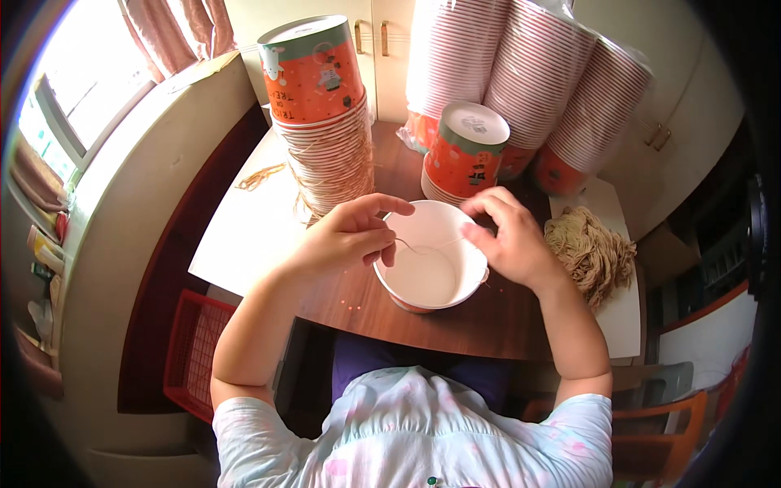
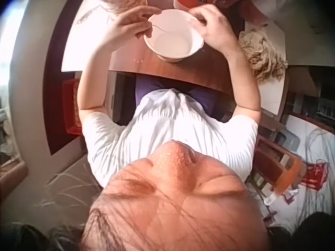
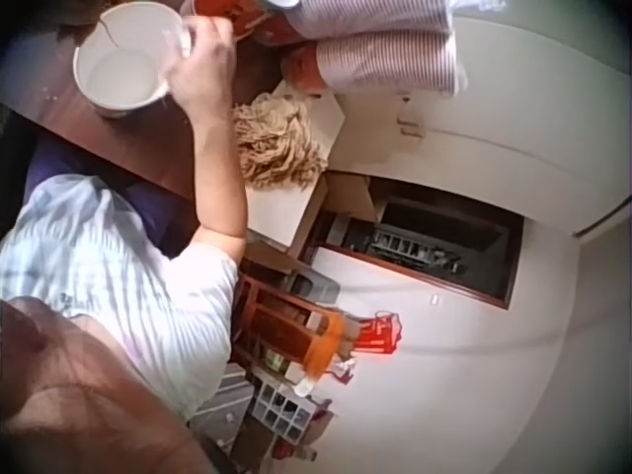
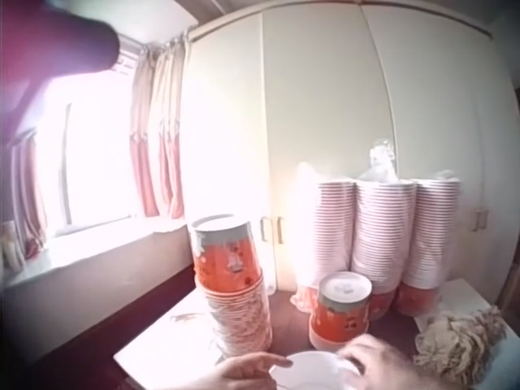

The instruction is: Tying string handles to paper buckets for packaging.

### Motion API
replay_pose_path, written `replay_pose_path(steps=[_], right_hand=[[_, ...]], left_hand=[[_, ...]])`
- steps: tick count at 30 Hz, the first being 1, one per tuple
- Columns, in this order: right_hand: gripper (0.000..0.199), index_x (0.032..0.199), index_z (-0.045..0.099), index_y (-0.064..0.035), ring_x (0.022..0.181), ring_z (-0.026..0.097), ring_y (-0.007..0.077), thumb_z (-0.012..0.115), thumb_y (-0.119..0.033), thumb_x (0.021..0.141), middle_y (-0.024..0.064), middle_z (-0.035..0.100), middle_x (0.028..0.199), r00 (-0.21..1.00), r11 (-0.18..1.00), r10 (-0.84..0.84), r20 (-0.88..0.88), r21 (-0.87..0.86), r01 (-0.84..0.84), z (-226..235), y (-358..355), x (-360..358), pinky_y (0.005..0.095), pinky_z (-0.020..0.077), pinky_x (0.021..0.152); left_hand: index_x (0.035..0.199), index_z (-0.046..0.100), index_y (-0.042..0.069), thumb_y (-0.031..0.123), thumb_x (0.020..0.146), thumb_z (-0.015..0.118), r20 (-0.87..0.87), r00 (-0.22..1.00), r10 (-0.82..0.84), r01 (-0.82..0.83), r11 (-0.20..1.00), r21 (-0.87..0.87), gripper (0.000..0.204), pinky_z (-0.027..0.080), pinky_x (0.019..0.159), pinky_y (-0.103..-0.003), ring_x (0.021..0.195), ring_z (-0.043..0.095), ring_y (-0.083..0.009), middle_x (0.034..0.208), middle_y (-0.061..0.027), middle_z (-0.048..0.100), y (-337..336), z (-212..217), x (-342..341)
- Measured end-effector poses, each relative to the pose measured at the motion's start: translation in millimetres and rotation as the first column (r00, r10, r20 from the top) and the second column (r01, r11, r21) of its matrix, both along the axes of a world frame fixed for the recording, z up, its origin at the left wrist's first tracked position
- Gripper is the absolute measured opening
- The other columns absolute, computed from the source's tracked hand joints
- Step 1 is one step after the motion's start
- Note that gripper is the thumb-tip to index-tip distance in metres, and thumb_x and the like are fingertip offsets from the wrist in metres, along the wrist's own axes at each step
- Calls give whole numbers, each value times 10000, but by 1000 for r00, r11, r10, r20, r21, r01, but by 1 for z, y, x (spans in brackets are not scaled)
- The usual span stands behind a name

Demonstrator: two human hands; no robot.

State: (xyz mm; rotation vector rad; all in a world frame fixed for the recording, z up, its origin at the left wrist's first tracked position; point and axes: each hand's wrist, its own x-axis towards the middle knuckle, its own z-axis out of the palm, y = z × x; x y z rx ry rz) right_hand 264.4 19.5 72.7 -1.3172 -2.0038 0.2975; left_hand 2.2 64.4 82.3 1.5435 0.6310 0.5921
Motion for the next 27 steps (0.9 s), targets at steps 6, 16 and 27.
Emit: replay_pose_path(steps=[6, 16, 27], right_hand=[[536, 1381, 289, -4, 937, 589, 186, 557, -137, 936, 95, 565, 1045, 439, 631, 134, -889, -265, -729, 3, 9, -51, 302, 472, 857], [117, 919, 628, 2, 726, 551, 57, 624, -110, 887, 8, 627, 806, 837, 897, 86, -540, -323, -300, -6, 20, -45, 228, 473, 644], [139, 809, 629, 10, 687, 537, 68, 640, -124, 845, 6, 615, 725, 958, 821, -76, -277, -562, -97, -38, 54, -52, 253, 455, 634]], left_hand=[[1244, 481, 17, 35, 903, 505, -64, 998, -3, 12, 990, 138, 342, 415, 556, -206, 677, 573, -53, 740, -24, 626, -4, 22, 26], [1250, 454, 4, 85, 871, 580, -153, 980, 127, -100, 980, 170, 407, 448, 572, -225, 707, 608, -90, 797, -70, 647, 11, 6, 21], [938, 676, -14, 132, 752, 616, -302, 752, 586, -406, 773, 487, 243, 488, 605, -291, 615, 602, -135, 706, -87, 669, 15, -67, 24]])
